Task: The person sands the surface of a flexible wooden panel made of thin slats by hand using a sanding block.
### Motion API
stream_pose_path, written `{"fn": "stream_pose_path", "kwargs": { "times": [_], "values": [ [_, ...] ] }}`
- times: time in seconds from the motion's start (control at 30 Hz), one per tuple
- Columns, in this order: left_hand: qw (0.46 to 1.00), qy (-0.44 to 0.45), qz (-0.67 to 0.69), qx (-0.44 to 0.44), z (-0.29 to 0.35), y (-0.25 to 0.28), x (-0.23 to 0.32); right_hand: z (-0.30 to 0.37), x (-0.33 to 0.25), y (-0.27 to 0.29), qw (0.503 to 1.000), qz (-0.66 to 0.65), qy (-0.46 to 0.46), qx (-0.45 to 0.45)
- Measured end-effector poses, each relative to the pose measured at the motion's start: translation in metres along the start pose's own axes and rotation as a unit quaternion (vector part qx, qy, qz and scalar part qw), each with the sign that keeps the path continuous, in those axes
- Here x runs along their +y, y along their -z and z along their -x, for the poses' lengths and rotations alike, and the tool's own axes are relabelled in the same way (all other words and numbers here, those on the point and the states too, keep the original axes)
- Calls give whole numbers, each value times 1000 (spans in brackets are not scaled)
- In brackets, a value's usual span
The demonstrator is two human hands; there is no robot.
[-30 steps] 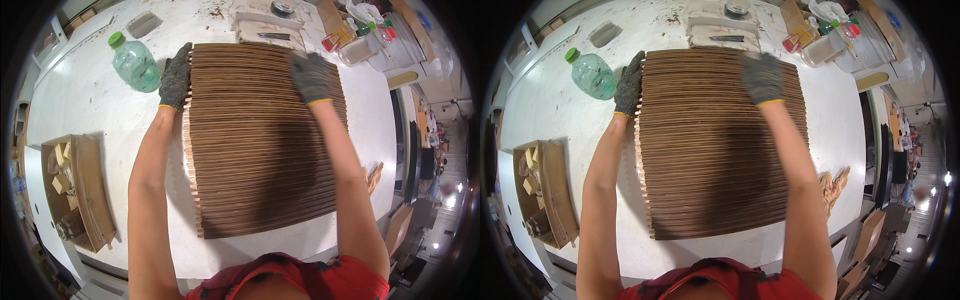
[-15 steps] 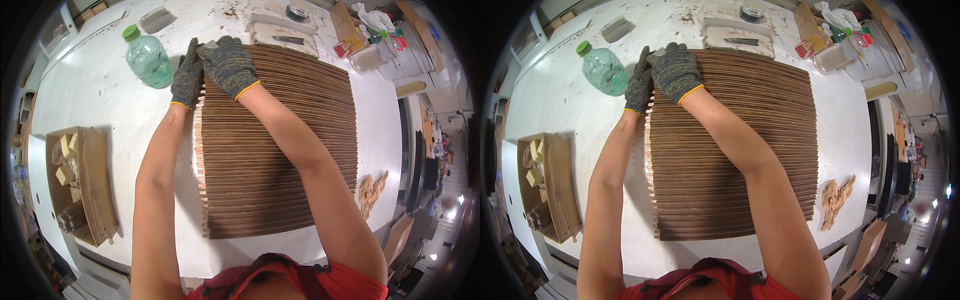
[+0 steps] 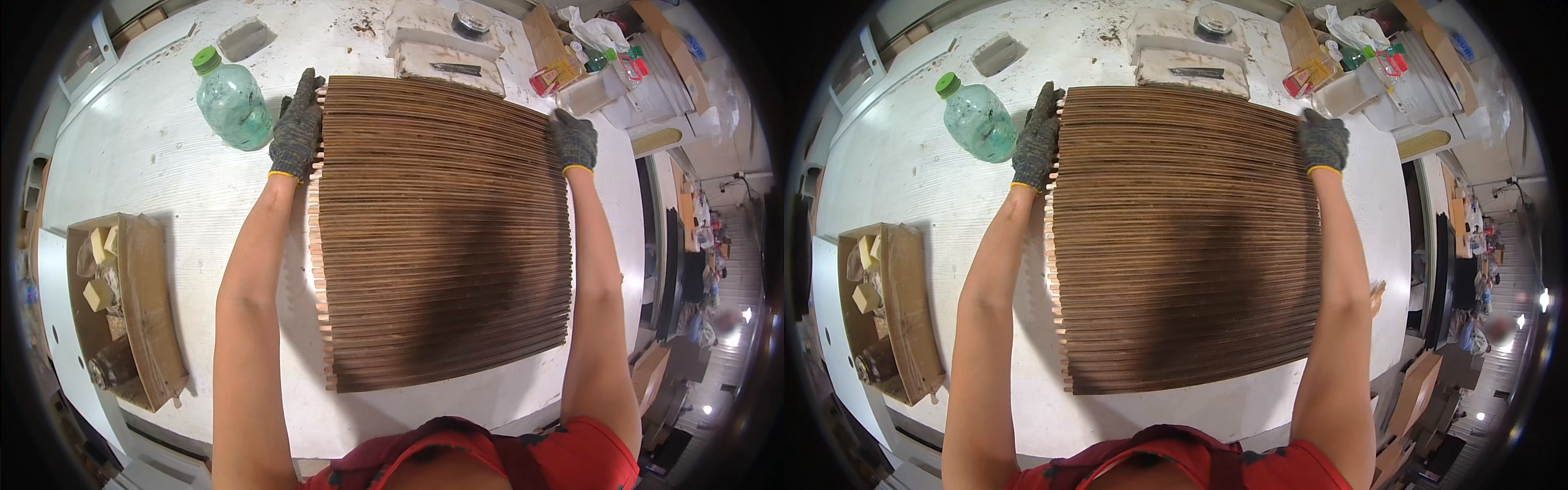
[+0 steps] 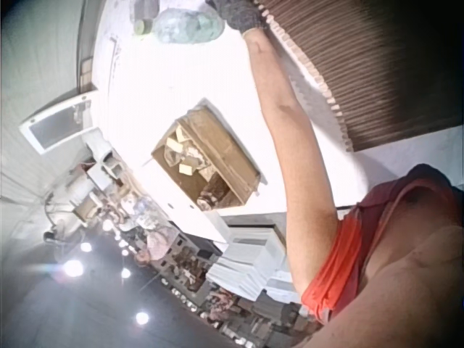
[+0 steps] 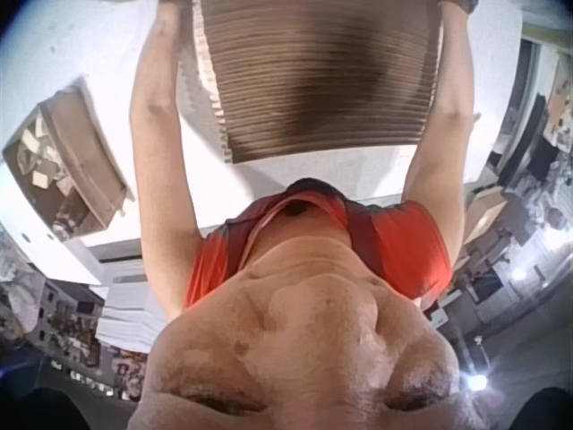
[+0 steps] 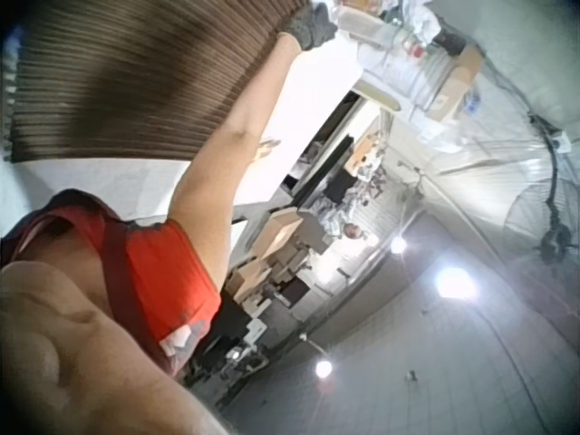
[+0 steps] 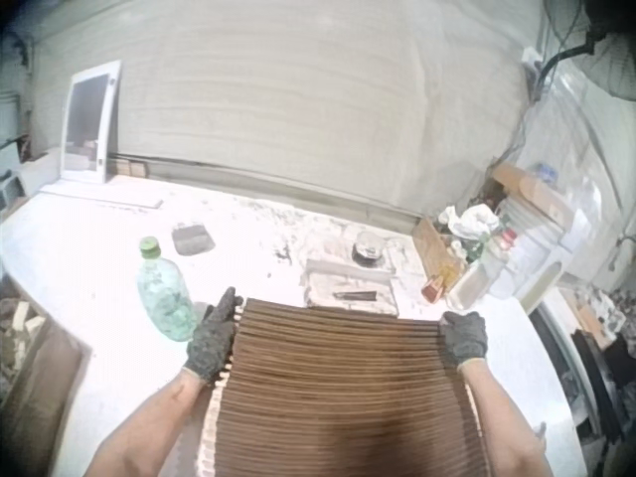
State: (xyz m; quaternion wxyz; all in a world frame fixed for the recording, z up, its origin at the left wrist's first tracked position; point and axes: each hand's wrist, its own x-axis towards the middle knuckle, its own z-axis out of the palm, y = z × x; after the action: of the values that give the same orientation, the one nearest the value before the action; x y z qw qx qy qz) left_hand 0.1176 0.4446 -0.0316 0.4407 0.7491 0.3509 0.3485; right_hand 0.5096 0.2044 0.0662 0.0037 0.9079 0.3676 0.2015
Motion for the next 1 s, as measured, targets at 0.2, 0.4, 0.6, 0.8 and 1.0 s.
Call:
{"fn": "stream_pose_path", "kwargs": {
  "times": [0.2,0.4,0.6,0.8,1.0],
  "values": [
    [997,-72,42,-3,-5,-13,-10,70,-207,21,821,-287,427,248],
    [991,27,129,11,-11,-7,-28,64,-320,42,916,-314,250,-10],
    [973,10,230,-16,-13,-12,-31,46,-287,23,928,-235,287,-10],
    [991,4,131,1,-6,-3,-19,43,-186,25,963,-190,191,-10],
    [993,-33,111,5,-4,-12,-8,2,17,-26,999,7,21,-30]
  ]
}}
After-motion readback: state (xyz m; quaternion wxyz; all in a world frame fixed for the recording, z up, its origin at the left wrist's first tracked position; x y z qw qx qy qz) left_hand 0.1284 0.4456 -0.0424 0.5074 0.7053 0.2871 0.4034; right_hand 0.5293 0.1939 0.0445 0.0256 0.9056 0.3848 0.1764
